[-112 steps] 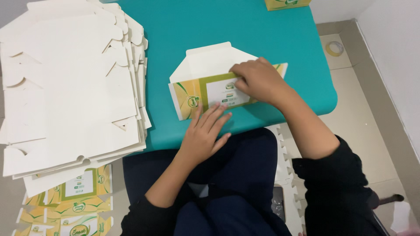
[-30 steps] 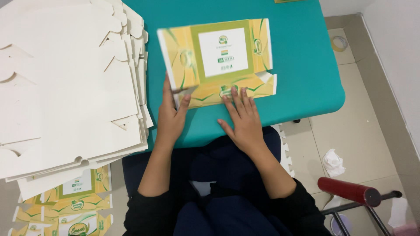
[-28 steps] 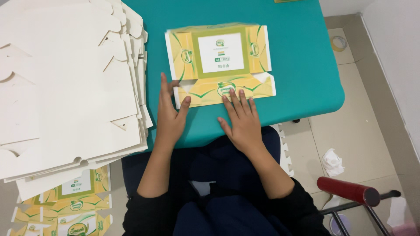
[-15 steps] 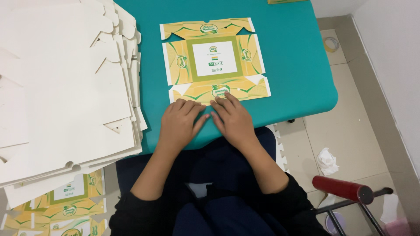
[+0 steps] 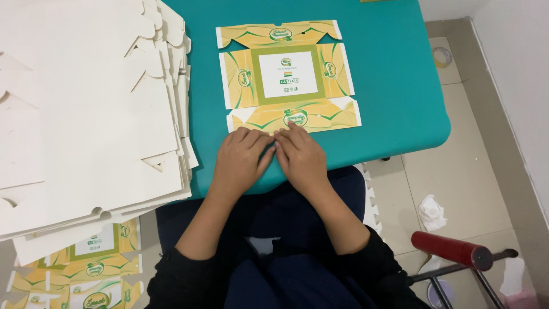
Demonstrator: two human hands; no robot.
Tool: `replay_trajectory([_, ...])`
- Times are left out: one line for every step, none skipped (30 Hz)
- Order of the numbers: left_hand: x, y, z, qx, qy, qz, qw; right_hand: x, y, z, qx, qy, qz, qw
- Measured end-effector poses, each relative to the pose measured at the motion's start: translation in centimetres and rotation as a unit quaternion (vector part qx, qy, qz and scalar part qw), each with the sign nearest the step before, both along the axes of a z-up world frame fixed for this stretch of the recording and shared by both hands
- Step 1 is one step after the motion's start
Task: The person assembles flat cardboard pieces into small rectangular boxes by folding along pre-cut lines and tucking flaps into slots. They repeat this process for multiple boxes, placing the finished ones on the table.
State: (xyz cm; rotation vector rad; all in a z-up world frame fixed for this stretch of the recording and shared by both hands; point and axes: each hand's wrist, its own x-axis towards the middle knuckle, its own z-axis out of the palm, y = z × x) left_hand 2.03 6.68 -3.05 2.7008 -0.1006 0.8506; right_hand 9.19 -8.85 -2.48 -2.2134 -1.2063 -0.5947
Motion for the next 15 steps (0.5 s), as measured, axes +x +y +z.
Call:
replay_trajectory([-0.1,0.0,0.2,0.002,-0.001,0.002,1.000,0.0,-0.4,0.6,0.002,-0.001,0.002,1.000])
replay_trajectory([-0.1,-0.1,0.4,-0.002,-0.001,0.000,1.000,0.1,-0.7,1.3,0.009,0.025,0.014,1.000])
replay_trajectory([-0.3,0.0,0.6,-0.005,-0.001,-0.002,1.000,0.0,-1.0,1.9,0.016,0.052,0.026,0.998])
replay_trajectory([-0.3,0.0,0.8,-0.002,-0.001,-0.001,1.000,0.6,-2.0,1.7,0.019,0.051,0.027,0.998])
replay_trajectory([-0.4,-0.1,0.9,-0.008,-0.003,-0.003,1.000,1.2,-3.1,1.5,0.013,0.047,-0.008,0.999])
replay_trajectory([-0.5,-0.2,1.0,-0.014,-0.004,-0.006,1.000,1.8,-4.2,1.2,0.008,0.043,-0.043,0.998])
replay_trajectory([-0.5,-0.3,1.1,-0.013,-0.005,-0.006,1.000,2.4,-5.4,1.2,0.009,0.042,-0.044,0.998])
replay_trajectory([-0.6,-0.3,1.2,-0.014,-0.005,-0.005,1.000,3.1,-6.6,1.2,0.014,0.032,-0.078,0.996])
replay_trajectory([-0.6,-0.4,1.2,-0.015,-0.005,-0.004,1.000,3.7,-7.9,1.2,0.019,0.022,-0.112,0.993])
replay_trajectory([-0.6,-0.3,1.2,-0.016,-0.006,-0.005,1.000,4.0,-8.4,0.8,0.019,0.021,-0.114,0.993])
replay_trajectory([-0.6,-0.3,1.2,-0.011,-0.004,-0.004,1.000,4.3,-9.0,0.4,0.026,0.015,-0.141,0.990])
replay_trajectory([-0.6,-0.3,1.2,-0.007,-0.003,-0.002,1.000,4.6,-9.6,0.0,0.032,0.008,-0.168,0.985])
replay_trajectory([-0.6,-0.4,1.3,-0.008,-0.004,-0.004,1.000,4.5,-9.1,-0.5,0.031,0.007,-0.169,0.985])
replay_trajectory([-0.5,-0.4,1.4,-0.009,-0.002,-0.004,1.000,4.5,-8.7,-0.9,0.014,-0.028,-0.178,0.984])
replay_trajectory([-0.6,-0.4,1.5,-0.009,-0.001,-0.004,1.000,4.5,-8.2,-1.5,-0.001,-0.063,-0.186,0.981])
